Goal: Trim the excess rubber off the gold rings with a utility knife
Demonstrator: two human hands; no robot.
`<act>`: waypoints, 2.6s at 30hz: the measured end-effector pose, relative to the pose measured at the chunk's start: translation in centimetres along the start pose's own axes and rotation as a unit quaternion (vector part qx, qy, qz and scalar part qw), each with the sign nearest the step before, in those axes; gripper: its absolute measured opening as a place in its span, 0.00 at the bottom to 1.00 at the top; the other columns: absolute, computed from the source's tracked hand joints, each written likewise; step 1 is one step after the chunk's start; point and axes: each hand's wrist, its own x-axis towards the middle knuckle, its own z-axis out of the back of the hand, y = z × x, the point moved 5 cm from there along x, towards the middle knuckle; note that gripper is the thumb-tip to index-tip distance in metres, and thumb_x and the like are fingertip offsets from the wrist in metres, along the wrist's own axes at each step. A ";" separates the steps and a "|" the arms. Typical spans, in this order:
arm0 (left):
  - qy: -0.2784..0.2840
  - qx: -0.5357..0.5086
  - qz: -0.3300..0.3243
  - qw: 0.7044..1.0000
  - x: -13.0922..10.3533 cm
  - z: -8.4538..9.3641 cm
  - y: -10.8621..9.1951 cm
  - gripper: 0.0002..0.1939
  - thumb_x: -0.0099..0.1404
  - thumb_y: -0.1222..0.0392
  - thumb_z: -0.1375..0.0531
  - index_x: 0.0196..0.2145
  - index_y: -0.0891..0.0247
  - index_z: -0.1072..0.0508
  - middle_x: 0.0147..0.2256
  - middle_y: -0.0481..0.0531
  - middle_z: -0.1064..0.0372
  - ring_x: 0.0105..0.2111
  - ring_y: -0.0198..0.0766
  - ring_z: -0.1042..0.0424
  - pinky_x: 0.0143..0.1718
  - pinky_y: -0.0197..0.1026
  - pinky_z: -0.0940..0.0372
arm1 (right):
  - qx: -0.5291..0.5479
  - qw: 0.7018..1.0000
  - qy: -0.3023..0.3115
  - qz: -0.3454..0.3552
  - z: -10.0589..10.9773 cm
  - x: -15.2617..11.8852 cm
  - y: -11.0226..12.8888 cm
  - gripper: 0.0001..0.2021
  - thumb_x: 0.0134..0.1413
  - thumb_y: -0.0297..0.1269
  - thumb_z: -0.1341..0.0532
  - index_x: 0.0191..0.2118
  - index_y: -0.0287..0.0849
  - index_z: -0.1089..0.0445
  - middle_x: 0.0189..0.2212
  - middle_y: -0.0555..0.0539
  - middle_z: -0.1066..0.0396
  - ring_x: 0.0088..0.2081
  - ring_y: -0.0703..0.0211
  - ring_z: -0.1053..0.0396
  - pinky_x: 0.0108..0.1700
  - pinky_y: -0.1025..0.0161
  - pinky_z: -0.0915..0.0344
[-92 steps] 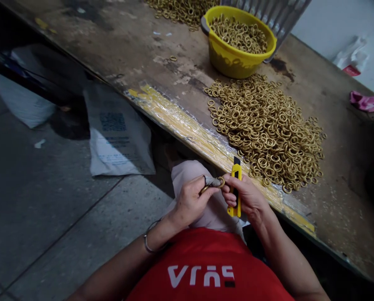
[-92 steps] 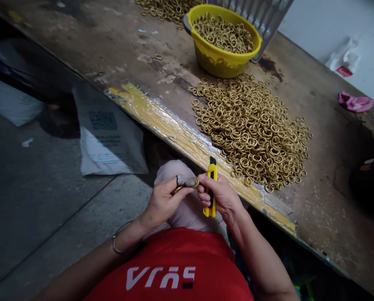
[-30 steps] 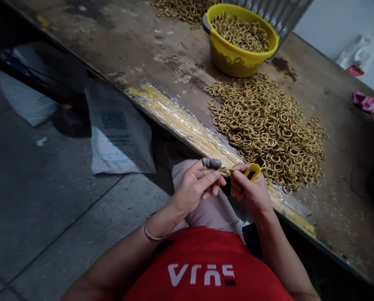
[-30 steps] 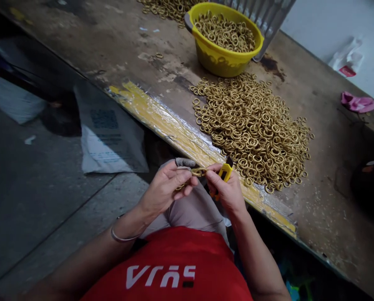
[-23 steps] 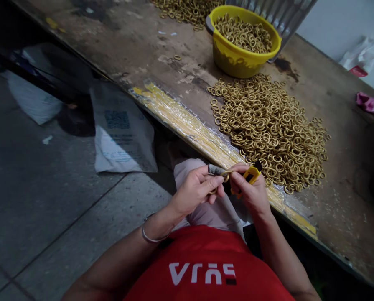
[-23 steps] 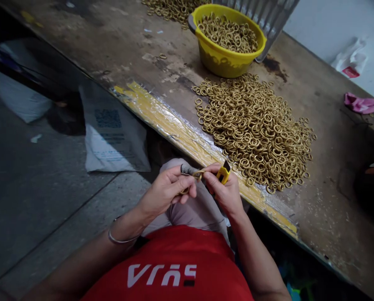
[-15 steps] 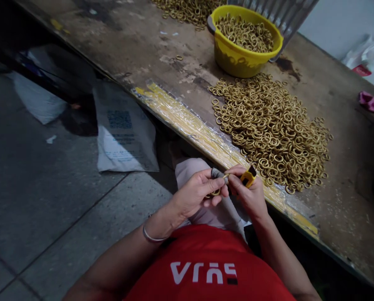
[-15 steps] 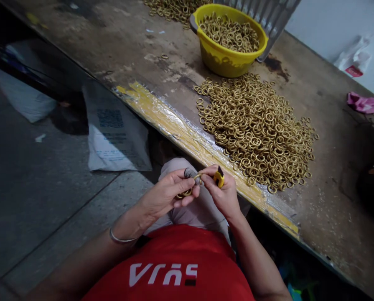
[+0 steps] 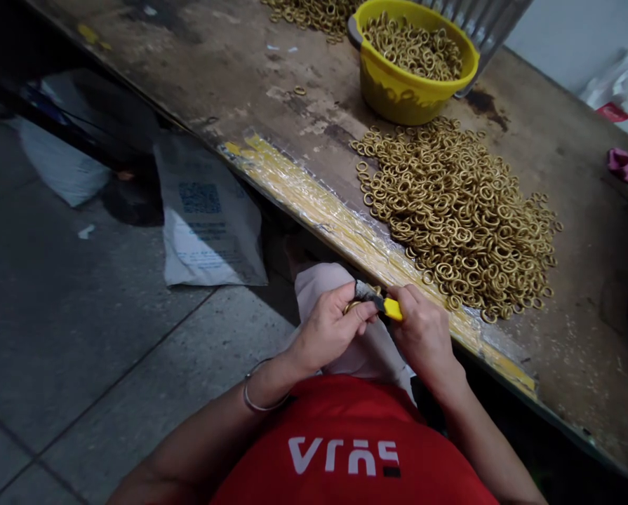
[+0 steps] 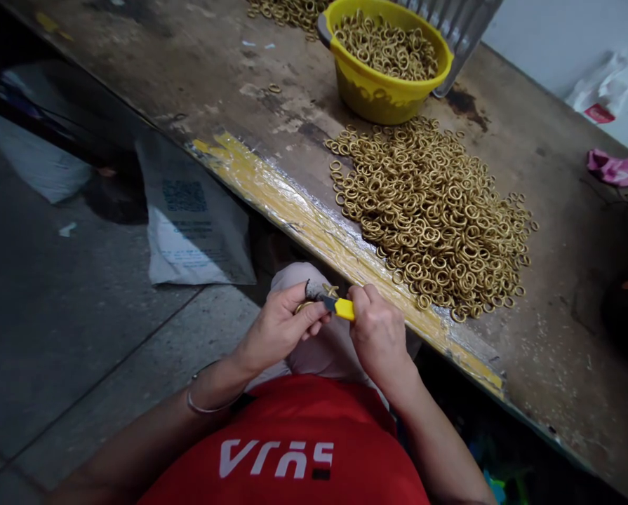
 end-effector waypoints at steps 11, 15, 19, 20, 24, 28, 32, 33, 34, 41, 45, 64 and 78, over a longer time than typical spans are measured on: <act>-0.003 0.079 -0.054 0.995 -1.2 1.2 0.0 0.10 0.66 0.60 0.39 0.27 0.63 0.29 0.22 0.45 0.36 0.22 0.31 0.39 0.25 0.35 0.43 | -0.101 0.982 0.077 -0.136 -0.5 5.5 0.1 0.13 0.64 0.23 0.51 0.44 0.36 0.29 0.35 0.37 0.25 0.30 0.55 0.30 0.29 0.62 0.47; 0.032 -0.079 -0.013 0.996 -1.7 1.1 1.7 0.14 0.67 0.51 0.37 0.31 0.64 0.29 0.24 0.46 0.35 0.22 0.30 0.40 0.23 0.33 0.45 | 0.164 0.980 0.083 -0.073 -0.6 6.8 -0.4 0.10 0.65 0.34 0.44 0.33 0.39 0.30 0.27 0.46 0.30 0.28 0.60 0.33 0.32 0.65 0.42; -0.002 -0.228 -0.009 0.974 -1.3 2.1 2.7 0.22 0.59 0.42 0.31 0.31 0.65 0.29 0.23 0.46 0.37 0.21 0.28 0.42 0.20 0.32 0.49 | 0.525 0.819 0.228 -0.051 -1.7 5.1 1.2 0.19 0.64 0.53 0.43 0.31 0.41 0.31 0.18 0.56 0.41 0.18 0.67 0.45 0.22 0.68 0.48; -0.012 -0.240 -0.007 0.971 -1.2 2.3 2.9 0.22 0.58 0.43 0.30 0.30 0.65 0.29 0.23 0.46 0.37 0.21 0.28 0.42 0.20 0.32 0.50 | 0.573 0.779 0.244 -0.071 -2.0 4.5 1.5 0.20 0.61 0.56 0.41 0.32 0.41 0.30 0.17 0.57 0.42 0.17 0.68 0.47 0.20 0.69 0.50; -0.040 -0.245 0.025 0.968 -1.3 2.7 3.3 0.18 0.58 0.49 0.29 0.31 0.66 0.29 0.26 0.49 0.29 0.21 0.27 0.39 0.19 0.30 0.50 | 0.689 0.681 0.200 -0.148 -2.6 3.2 1.3 0.20 0.50 0.54 0.31 0.37 0.41 0.28 0.18 0.57 0.39 0.18 0.69 0.46 0.18 0.70 0.50; -0.026 -0.257 0.029 0.966 -1.6 2.5 3.2 0.15 0.59 0.54 0.30 0.37 0.65 0.28 0.30 0.52 0.24 0.21 0.27 0.37 0.19 0.29 0.50 | 0.688 0.685 0.171 -0.168 -2.4 2.4 0.8 0.18 0.51 0.51 0.30 0.37 0.41 0.27 0.18 0.57 0.38 0.17 0.70 0.46 0.18 0.70 0.49; 0.019 -0.278 0.042 0.960 -1.7 2.0 3.1 0.20 0.60 0.51 0.31 0.44 0.66 0.27 0.33 0.55 0.23 0.22 0.29 0.34 0.18 0.28 0.49 | 0.623 0.759 0.143 -0.128 -1.1 2.2 0.8 0.14 0.56 0.48 0.33 0.39 0.41 0.24 0.17 0.57 0.37 0.17 0.69 0.45 0.19 0.70 0.47; 0.026 -0.282 0.046 0.958 -1.7 2.0 3.1 0.21 0.59 0.50 0.31 0.44 0.66 0.27 0.32 0.55 0.24 0.22 0.29 0.34 0.18 0.28 0.48 | 0.606 0.777 0.127 -0.110 -0.7 2.3 1.0 0.13 0.56 0.46 0.32 0.39 0.42 0.24 0.19 0.55 0.33 0.19 0.68 0.41 0.21 0.69 0.43; 0.031 -0.283 0.051 0.957 -1.7 1.9 3.0 0.22 0.59 0.48 0.30 0.43 0.67 0.26 0.31 0.54 0.24 0.22 0.29 0.33 0.17 0.28 0.48 | 0.589 0.795 0.110 -0.090 -0.2 2.3 1.1 0.11 0.55 0.44 0.32 0.39 0.42 0.23 0.23 0.53 0.29 0.22 0.66 0.36 0.25 0.68 0.38; 0.033 -0.225 0.131 0.965 -1.7 1.5 3.2 0.24 0.54 0.43 0.28 0.33 0.66 0.28 0.24 0.48 0.29 0.19 0.27 0.35 0.15 0.27 0.50 | 0.516 0.856 0.035 0.005 1.1 1.7 1.6 0.06 0.56 0.37 0.32 0.40 0.44 0.25 0.32 0.51 0.24 0.33 0.62 0.27 0.37 0.64 0.30; 0.053 -0.209 0.131 0.968 -1.8 0.9 2.9 0.22 0.54 0.44 0.28 0.32 0.66 0.28 0.26 0.49 0.27 0.19 0.27 0.36 0.14 0.28 0.51 | 0.502 0.864 0.003 0.016 1.3 1.3 1.7 0.05 0.57 0.37 0.33 0.39 0.44 0.25 0.31 0.51 0.25 0.32 0.61 0.28 0.36 0.64 0.31; -0.192 0.253 -0.185 0.930 -3.8 2.1 -0.3 0.03 0.66 0.62 0.39 0.34 0.61 0.25 0.28 0.48 0.26 0.28 0.37 0.29 0.33 0.37 0.35 | 0.096 0.992 -0.042 0.076 0.2 -1.5 3.0 0.13 0.58 0.23 0.47 0.45 0.40 0.31 0.36 0.43 0.26 0.35 0.56 0.28 0.35 0.63 0.34; -0.198 0.279 -0.168 0.925 -4.0 2.1 0.2 0.05 0.64 0.66 0.41 0.37 0.60 0.26 0.30 0.48 0.25 0.29 0.36 0.28 0.36 0.36 0.33 | 0.063 0.996 -0.026 0.064 -0.5 -1.2 2.9 0.16 0.51 0.20 0.46 0.45 0.40 0.30 0.35 0.45 0.28 0.32 0.57 0.30 0.32 0.64 0.38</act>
